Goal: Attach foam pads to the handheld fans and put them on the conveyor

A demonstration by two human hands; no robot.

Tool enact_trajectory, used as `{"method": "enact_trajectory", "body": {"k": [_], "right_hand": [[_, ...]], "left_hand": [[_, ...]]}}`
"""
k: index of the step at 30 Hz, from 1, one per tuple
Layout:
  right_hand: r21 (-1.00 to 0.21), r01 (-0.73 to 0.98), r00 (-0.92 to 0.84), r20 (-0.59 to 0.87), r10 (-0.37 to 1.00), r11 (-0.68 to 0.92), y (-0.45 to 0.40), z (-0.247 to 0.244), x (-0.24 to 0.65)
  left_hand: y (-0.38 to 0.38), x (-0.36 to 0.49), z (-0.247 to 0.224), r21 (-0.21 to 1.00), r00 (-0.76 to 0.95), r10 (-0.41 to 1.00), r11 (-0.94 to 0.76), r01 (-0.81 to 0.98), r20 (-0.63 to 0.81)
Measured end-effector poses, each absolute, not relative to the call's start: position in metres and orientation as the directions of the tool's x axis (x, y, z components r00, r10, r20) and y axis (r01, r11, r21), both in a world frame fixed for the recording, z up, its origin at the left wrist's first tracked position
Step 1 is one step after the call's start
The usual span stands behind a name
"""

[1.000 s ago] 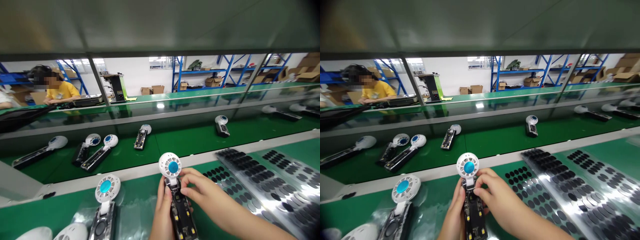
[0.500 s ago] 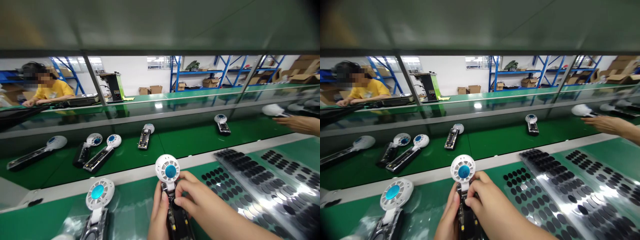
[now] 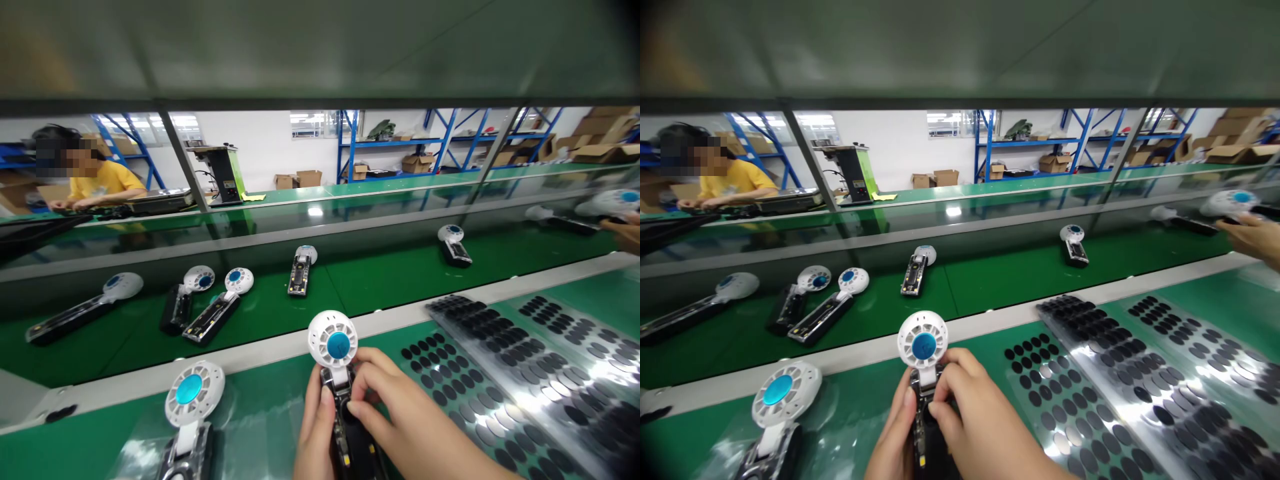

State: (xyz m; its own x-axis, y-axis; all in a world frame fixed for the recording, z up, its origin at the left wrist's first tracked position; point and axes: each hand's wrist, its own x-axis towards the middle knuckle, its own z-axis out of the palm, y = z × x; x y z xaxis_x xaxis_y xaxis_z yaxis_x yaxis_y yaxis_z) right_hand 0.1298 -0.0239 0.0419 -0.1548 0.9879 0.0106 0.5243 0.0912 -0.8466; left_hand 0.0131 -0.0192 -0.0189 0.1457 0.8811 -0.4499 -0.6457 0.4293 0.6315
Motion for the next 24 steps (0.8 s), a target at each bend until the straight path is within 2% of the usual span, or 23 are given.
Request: {"method": "enact_trajectory", "body": {"k": [6,12,14,15,17,19,21,24], "right_hand": [[-0.809,0.57,-0.171,0.058,0.984,0.147,-0.024,0.041,0.13],[-0.817,0.564,-0.138,0.05,0.989,0.119,-0.027,0.036,0.127],[-0.885,0.466,-0.065,-0.003,0.998,0.028,-0.027,0.032,0.128],[-0.931,0.364,-0.058,-0.056,0.997,-0.031,-0.027,0.03,0.129],[-0.982,0.117,-0.152,-0.163,0.975,-0.146,-0.024,0.03,0.131],[-0.978,-0.036,-0.299,-0.185,0.936,-0.204,-0.021,0.033,0.134],[-0.979,-0.035,-0.356,-0.175,0.918,-0.2,-0.019,0.037,0.134],[-0.986,0.091,-0.275,-0.157,0.949,-0.137,-0.022,0.031,0.129]], "left_hand": [[-0.018,0.013,-0.024,0.648,0.116,0.885,0.414,-0.639,-0.451],[-0.017,0.014,-0.024,0.615,0.166,0.891,0.416,-0.67,-0.423],[-0.017,0.015,-0.025,0.626,0.147,0.894,0.406,-0.666,-0.424],[-0.017,0.015,-0.026,0.628,0.139,0.894,0.404,-0.665,-0.427],[-0.017,0.016,-0.028,0.617,0.138,0.891,0.405,-0.674,-0.433],[-0.018,0.018,-0.029,0.595,0.141,0.889,0.403,-0.696,-0.437],[-0.018,0.018,-0.03,0.605,0.132,0.889,0.4,-0.688,-0.438],[-0.018,0.018,-0.032,0.666,0.109,0.894,0.401,-0.63,-0.435]]}}
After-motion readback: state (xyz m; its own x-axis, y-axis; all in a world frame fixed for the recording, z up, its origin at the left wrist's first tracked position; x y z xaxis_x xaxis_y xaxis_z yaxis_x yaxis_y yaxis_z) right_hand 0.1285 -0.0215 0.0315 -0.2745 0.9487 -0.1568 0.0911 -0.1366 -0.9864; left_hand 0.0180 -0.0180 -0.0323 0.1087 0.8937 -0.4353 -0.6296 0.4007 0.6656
